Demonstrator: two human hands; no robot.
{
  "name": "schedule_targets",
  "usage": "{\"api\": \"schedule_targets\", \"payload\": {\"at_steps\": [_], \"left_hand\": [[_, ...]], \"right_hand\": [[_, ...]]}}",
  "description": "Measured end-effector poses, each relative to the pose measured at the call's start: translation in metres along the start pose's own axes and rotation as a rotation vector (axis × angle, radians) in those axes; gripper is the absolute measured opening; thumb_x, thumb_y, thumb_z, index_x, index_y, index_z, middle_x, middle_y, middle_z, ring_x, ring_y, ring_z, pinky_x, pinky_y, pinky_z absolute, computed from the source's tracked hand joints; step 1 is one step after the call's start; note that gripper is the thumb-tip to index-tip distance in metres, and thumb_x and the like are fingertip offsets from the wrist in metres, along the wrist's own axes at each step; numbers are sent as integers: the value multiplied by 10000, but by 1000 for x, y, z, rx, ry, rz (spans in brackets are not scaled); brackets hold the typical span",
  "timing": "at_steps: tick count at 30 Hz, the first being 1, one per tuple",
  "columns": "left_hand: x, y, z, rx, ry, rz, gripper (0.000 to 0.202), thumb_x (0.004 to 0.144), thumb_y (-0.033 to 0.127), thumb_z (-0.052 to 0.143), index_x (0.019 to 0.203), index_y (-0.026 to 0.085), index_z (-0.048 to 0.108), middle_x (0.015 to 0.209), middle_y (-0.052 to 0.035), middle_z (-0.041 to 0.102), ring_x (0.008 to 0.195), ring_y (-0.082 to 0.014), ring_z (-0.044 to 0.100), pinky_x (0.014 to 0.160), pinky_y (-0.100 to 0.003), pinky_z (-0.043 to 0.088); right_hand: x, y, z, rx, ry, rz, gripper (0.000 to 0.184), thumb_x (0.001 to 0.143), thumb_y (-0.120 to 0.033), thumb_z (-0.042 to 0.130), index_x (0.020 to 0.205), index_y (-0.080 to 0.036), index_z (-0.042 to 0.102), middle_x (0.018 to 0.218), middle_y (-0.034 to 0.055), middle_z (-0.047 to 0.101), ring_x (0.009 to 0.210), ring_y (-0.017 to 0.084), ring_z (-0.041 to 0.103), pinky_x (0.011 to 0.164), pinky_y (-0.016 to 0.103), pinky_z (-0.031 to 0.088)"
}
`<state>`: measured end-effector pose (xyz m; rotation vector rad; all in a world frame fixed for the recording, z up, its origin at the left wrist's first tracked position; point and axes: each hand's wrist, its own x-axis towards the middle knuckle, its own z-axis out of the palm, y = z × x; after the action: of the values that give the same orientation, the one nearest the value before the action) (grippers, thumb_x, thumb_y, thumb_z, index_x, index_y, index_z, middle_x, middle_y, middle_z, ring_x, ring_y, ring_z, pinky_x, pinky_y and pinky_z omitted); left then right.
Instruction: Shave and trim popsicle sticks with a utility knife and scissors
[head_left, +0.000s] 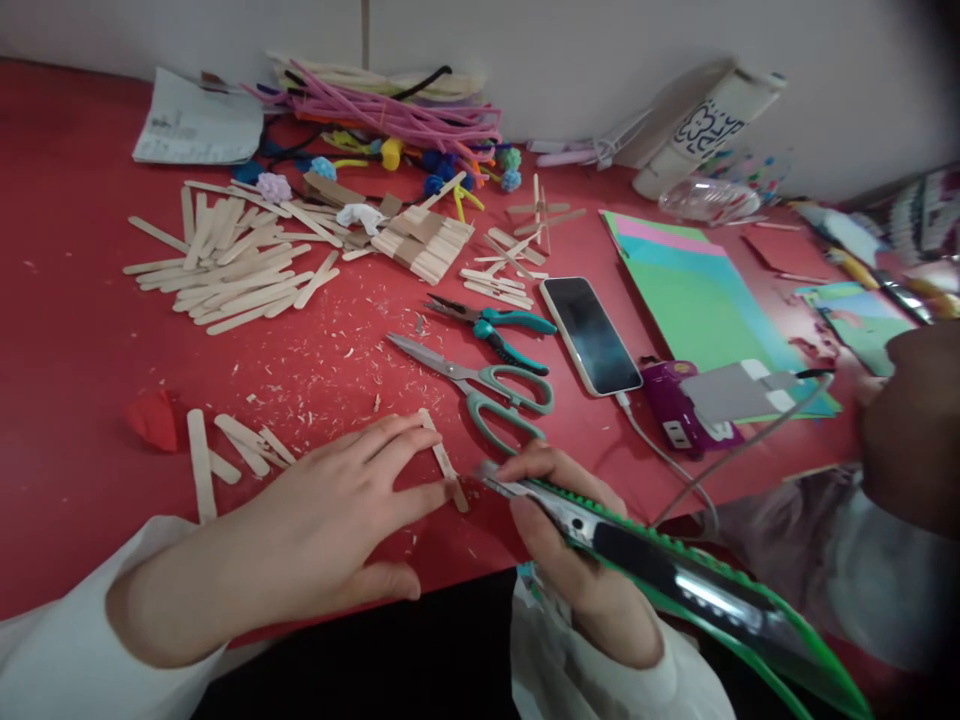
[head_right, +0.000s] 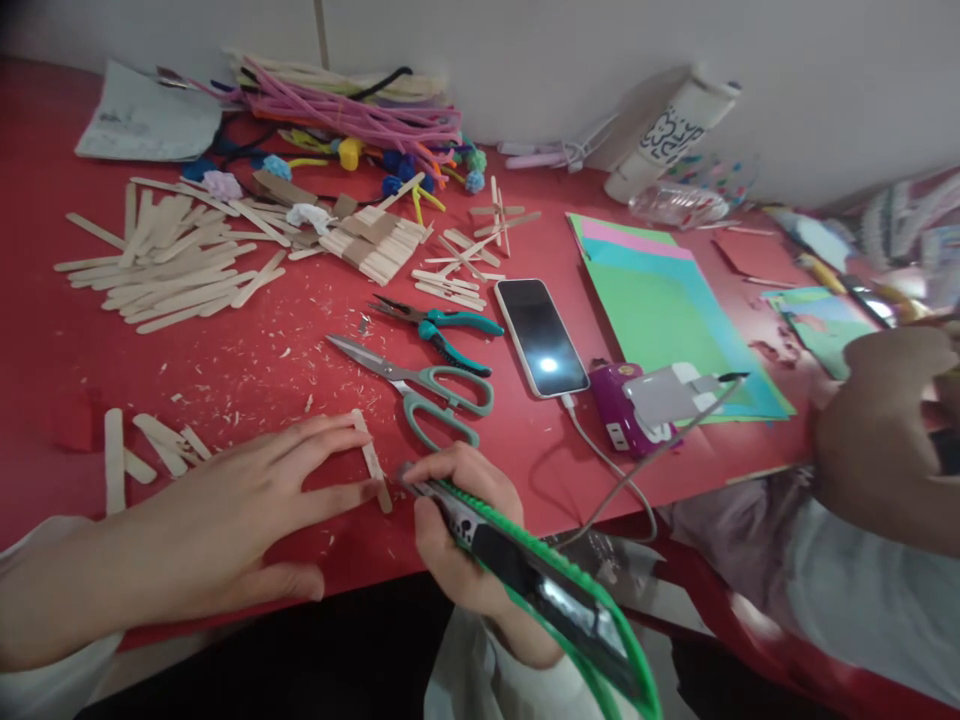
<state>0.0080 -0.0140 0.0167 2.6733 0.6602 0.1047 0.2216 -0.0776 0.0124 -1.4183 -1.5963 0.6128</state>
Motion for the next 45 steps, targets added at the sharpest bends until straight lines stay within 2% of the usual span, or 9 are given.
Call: {"api": "schedule_targets", "payload": {"at_steps": [5, 8, 12, 20, 28, 37, 39, 41, 45], "left_hand": [[-2, -1, 3, -20, 7, 22, 773, 658, 473, 809, 1336, 249, 513, 1511, -182, 358, 1340, -387, 401, 1020, -537, 431], [-1, 0, 4, -28, 17, 31, 835, 635, 481, 823, 1366, 270, 479, 1515, -181, 353, 1348, -386, 389, 1035, -537, 414], [0, 2, 5, -37, 24, 14, 881, 616, 463, 840, 1388, 295, 452, 1534, -169, 321, 1353, -392, 379, 1038, -533, 412], [-3, 2, 9, -48, 36, 5, 868, 597, 474, 847, 1361, 271, 487, 1526, -188, 328, 1348, -403, 383, 1031, -540, 420], [0, 2, 7, -86, 32, 1, 760, 651, 506, 801, 1321, 262, 538, 1536, -169, 319, 1368, -396, 353, 1058, -527, 393], [4, 5, 1, -91, -52, -21, 741, 687, 546, 756, 1312, 197, 563, 1494, -229, 367, 1344, -412, 383, 1038, -523, 417], [4, 6, -1, -96, -71, -31, 764, 678, 544, 764, 1320, 186, 555, 1491, -239, 365, 1339, -420, 386, 1032, -533, 420], [5, 6, -2, -102, -80, -39, 776, 677, 537, 770, 1330, 183, 545, 1494, -240, 358, 1339, -424, 385, 1034, -541, 414], [6, 5, -1, -118, -49, -17, 766, 660, 523, 790, 1301, 168, 567, 1501, -232, 349, 1351, -428, 362, 1049, -545, 397]], "right_hand": [[0, 3, 7, -15, -53, -52, 173, 808, -110, 542, 915, -244, 517, 587, -78, 601, 379, 67, 491, 381, 168, 373], [2, 2, 9, -79, -53, -123, 166, 811, -106, 547, 899, -245, 525, 619, -70, 637, 399, 63, 537, 400, 157, 408], [7, -4, 9, -125, -1, -108, 154, 809, -103, 536, 863, -247, 529, 593, -78, 643, 422, 70, 581, 458, 156, 468], [6, 2, 14, -147, 12, -100, 143, 797, -107, 536, 837, -244, 544, 573, -64, 641, 418, 89, 591, 441, 172, 470], [5, -1, 9, -178, -119, -65, 131, 830, -121, 545, 860, -245, 515, 576, -67, 575, 425, 84, 528, 440, 181, 440], [16, -8, 11, -160, -245, -262, 203, 793, -22, 483, 814, -222, 455, 585, -50, 520, 425, 69, 442, 417, 173, 375], [14, -8, 12, -163, -232, -220, 198, 799, -28, 498, 813, -223, 467, 592, -52, 536, 428, 69, 468, 430, 171, 392], [10, -7, 13, -157, -183, -88, 173, 809, -57, 526, 802, -226, 488, 598, -56, 558, 434, 72, 508, 449, 173, 426], [-3, -2, 20, -5, 33, 213, 115, 820, -120, 565, 804, -225, 521, 620, -44, 634, 393, 83, 555, 426, 192, 471]]}}
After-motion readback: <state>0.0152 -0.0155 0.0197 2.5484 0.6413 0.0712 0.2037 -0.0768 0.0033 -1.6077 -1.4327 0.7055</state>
